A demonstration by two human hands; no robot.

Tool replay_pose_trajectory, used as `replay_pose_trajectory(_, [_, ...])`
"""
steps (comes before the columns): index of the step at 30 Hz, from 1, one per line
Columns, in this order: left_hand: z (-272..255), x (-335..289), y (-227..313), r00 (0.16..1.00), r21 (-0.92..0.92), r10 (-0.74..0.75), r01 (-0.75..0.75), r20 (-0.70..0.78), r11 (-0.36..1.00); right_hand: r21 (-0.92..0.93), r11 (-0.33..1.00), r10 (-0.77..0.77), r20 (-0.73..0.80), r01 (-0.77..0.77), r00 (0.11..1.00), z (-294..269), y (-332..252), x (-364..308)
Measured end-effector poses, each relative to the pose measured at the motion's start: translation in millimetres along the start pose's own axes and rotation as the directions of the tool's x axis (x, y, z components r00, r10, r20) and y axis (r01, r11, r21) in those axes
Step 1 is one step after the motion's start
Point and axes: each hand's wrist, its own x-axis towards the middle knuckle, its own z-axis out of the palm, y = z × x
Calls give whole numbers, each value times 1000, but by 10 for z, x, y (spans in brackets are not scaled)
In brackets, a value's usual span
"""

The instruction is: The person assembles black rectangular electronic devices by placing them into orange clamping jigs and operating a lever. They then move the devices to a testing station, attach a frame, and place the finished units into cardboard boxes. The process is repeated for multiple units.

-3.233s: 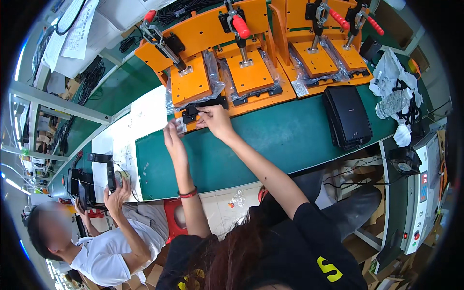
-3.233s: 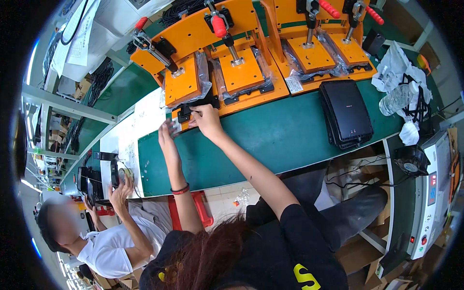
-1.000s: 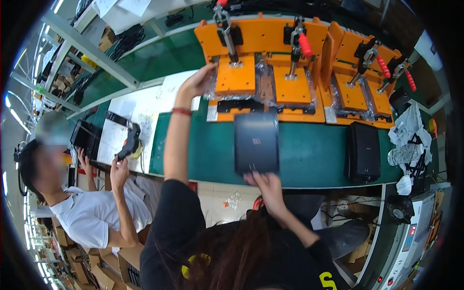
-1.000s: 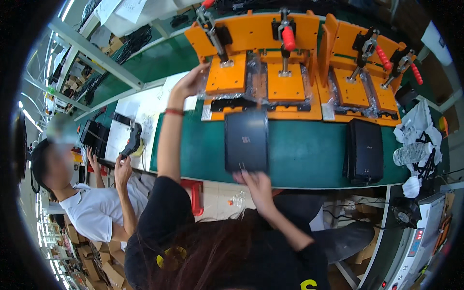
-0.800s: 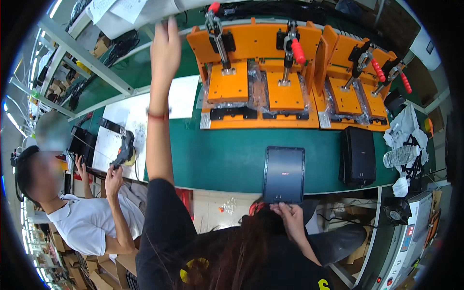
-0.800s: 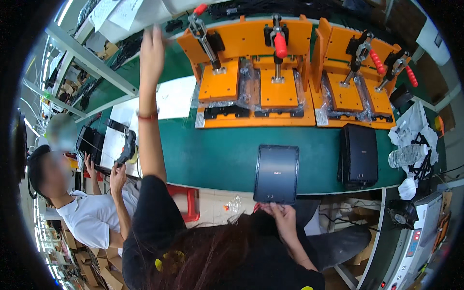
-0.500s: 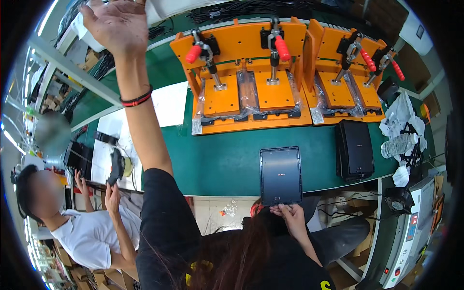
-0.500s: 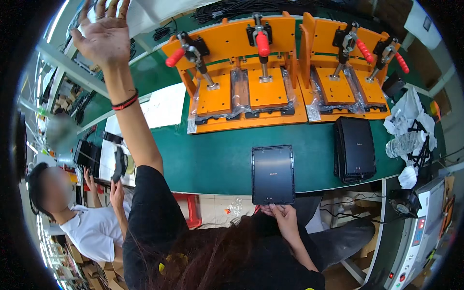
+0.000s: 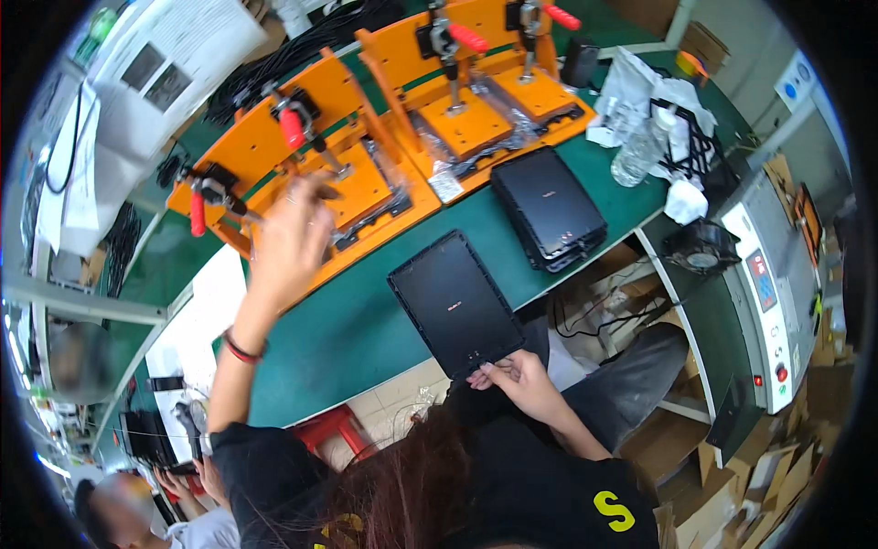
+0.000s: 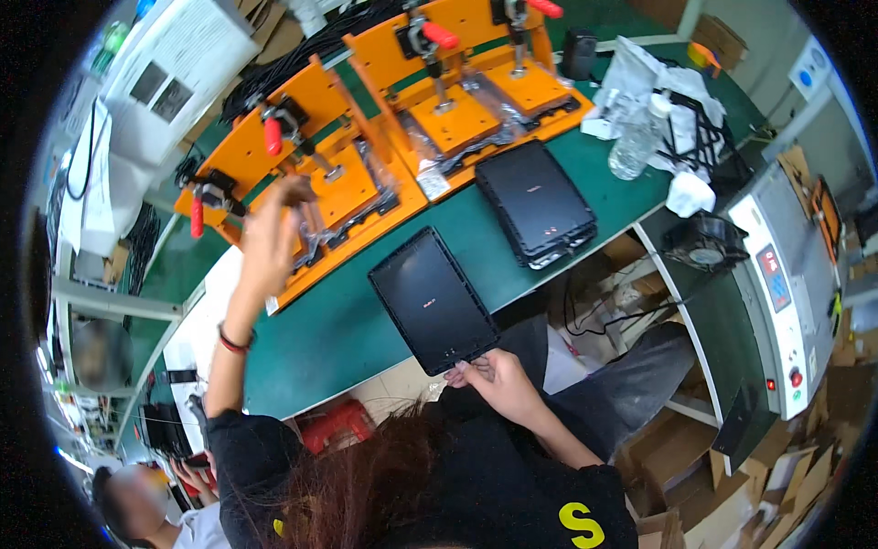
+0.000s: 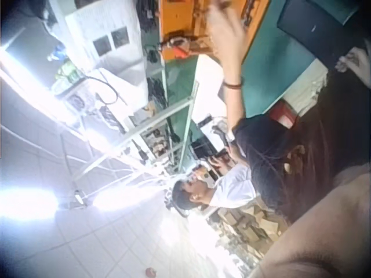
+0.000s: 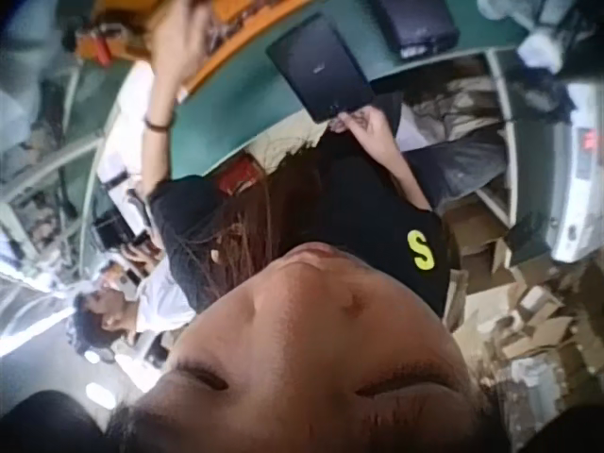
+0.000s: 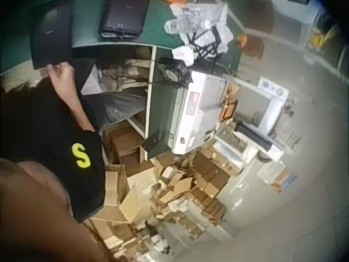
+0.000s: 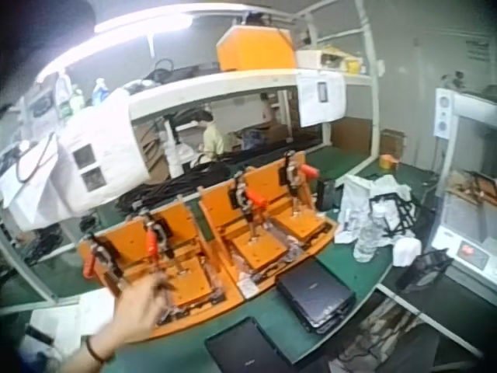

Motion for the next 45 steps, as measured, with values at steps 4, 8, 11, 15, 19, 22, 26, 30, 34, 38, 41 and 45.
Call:
replay_pose_trajectory(4, [611,57,523,954,-381,64,55,293,923,-7,992,-127,-14,127,992,-243,-458,-79])
replay_pose_trajectory(8, [1049,653,758,973,-506,95,24,210,862,-56,973,-230,-186,224,955,-604,-716,96])
replay_pose_trajectory(11, [1386,1016,731,990,-601,104,-28,93,798,-159,940,-340,-329,303,881,-812,-758,312])
replay_pose_trajectory(15, [1532,1389,610,954,-774,104,163,282,612,-504,796,-583,-490,335,647,-864,-952,388])
replay_pose_trajectory(19, [1461,1581,856,943,-917,258,98,210,387,-906,387,-895,-325,169,306,-1020,-1031,469])
replay_pose_trajectory(22, [1519,1727,806,909,-961,324,213,261,175,-993,110,-970,-99,37,222,-1073,-1068,531])
replay_pose_trajectory(26, [1818,1796,586,878,-942,346,293,332,162,-998,65,-964,-64,-7,258,-1091,-811,685])
replay_pose_trajectory(30, [2022,1783,381,856,-928,360,333,372,167,-996,78,-937,-61,38,343,-952,-689,749])
replay_pose_trajectory(34, [2137,1752,377,889,-940,316,286,332,184,-994,110,-910,-98,5,404,-893,-583,751])
replay_pose_trajectory(38, [2302,1742,299,919,-944,279,207,278,258,-996,78,-923,-89,-44,375,-921,-602,713])
replay_pose_trajectory(41, [2390,1704,265,940,-925,254,127,228,359,-993,75,-935,-102,-91,339,-932,-641,675])
replay_pose_trajectory(45, [2450,1580,246,987,-887,119,41,108,460,-976,212,-912,-218,-56,346,-940,-653,594])
